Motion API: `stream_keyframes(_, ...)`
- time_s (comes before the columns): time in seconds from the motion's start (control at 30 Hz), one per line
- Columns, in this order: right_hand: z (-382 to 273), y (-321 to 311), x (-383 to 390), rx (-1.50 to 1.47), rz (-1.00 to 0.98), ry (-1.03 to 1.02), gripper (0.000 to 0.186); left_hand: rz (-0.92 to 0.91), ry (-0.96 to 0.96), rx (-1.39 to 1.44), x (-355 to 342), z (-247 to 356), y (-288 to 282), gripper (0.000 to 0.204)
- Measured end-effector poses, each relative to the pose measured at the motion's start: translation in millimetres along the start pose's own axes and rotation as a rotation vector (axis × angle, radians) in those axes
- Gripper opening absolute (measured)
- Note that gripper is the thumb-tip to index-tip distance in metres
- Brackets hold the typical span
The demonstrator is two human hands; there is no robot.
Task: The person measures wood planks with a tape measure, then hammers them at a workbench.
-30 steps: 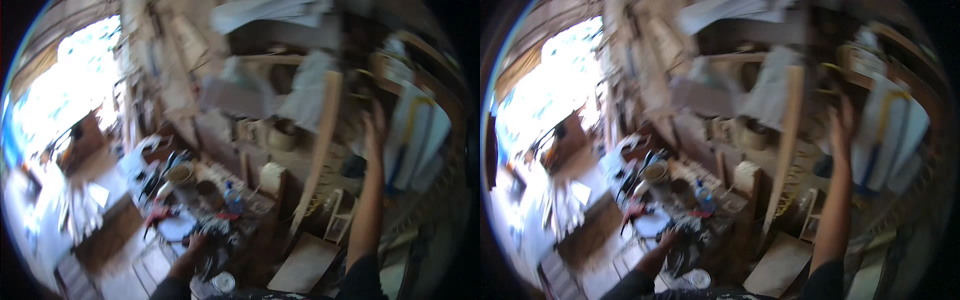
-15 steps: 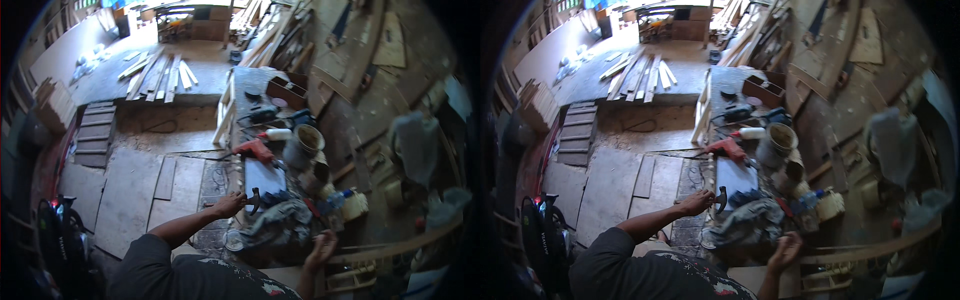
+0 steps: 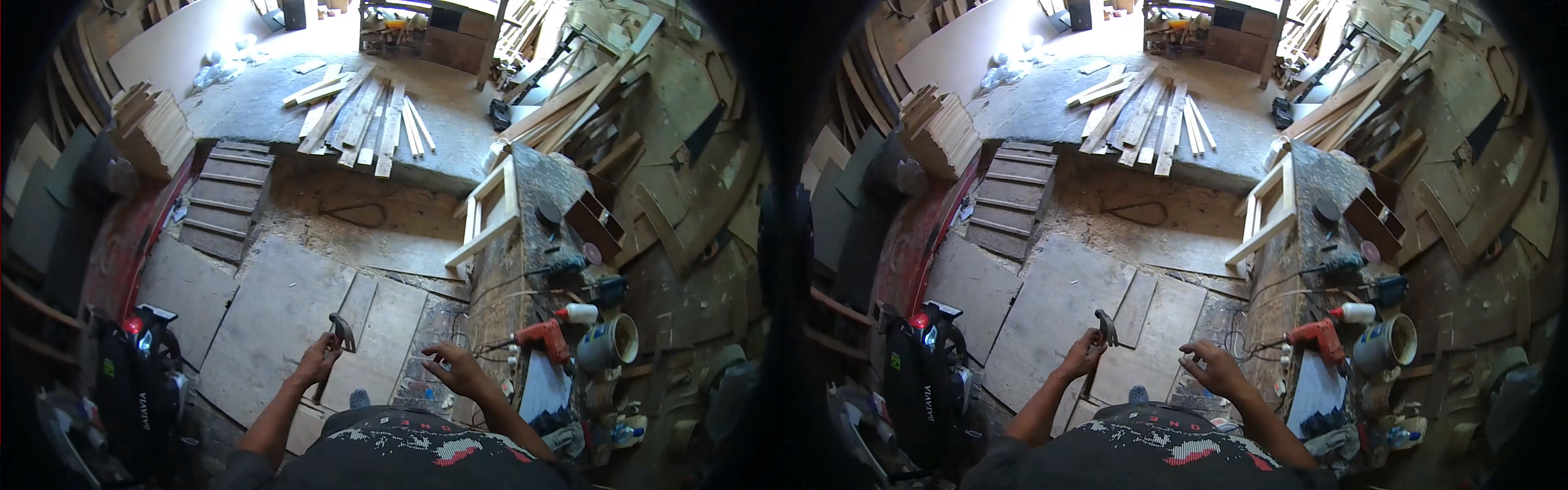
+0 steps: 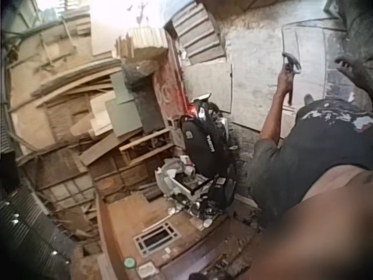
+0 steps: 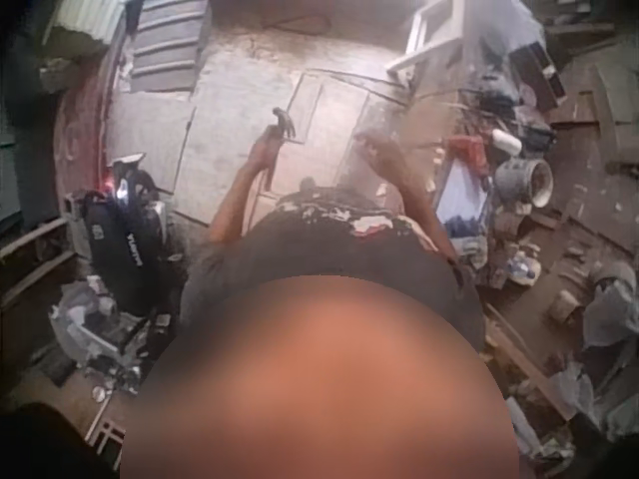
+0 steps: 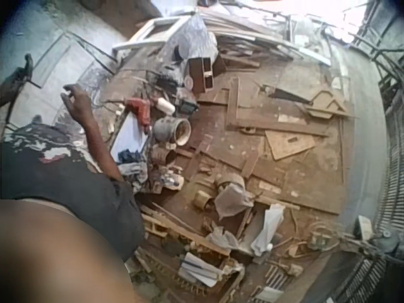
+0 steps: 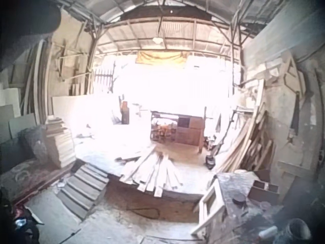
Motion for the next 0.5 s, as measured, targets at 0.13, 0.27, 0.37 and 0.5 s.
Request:
stream_keyframes(0.13, 42, -3, -64, -0.103, -0.017, 0.14, 0.046, -0.062, 0.229, 0.228, -81, 61, -8, 0.029)
stream_keyframes(0.27, 87, -24, -130, -0.204, 0.004, 0.052, 0.067, -0.255, 0.265, 0.553, -187, 137, 16, 0.035)
stream_keyframes(0.37, 166, -56, -185, -0.453, 0.013, 0.273, 0.042, -0.278, 0.491, 0.491, -283, 181, 17, 0.037)
stream_keyframes(0.5, 275, -134, -270, -0.677, 0.086, 0.417, 0.024, -0.343, 0.329, 0.114, -455, 137, 12, 0.026)
Point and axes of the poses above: each hand's wrist, its own x-axis away from the middle knuckle, its own y-axis out of the palm, z = x × y, the point moved 6 cm from there along -x, towards the middle knuckle, and after that the axes turned 11 degrees about -z, right-handed, at the moved point
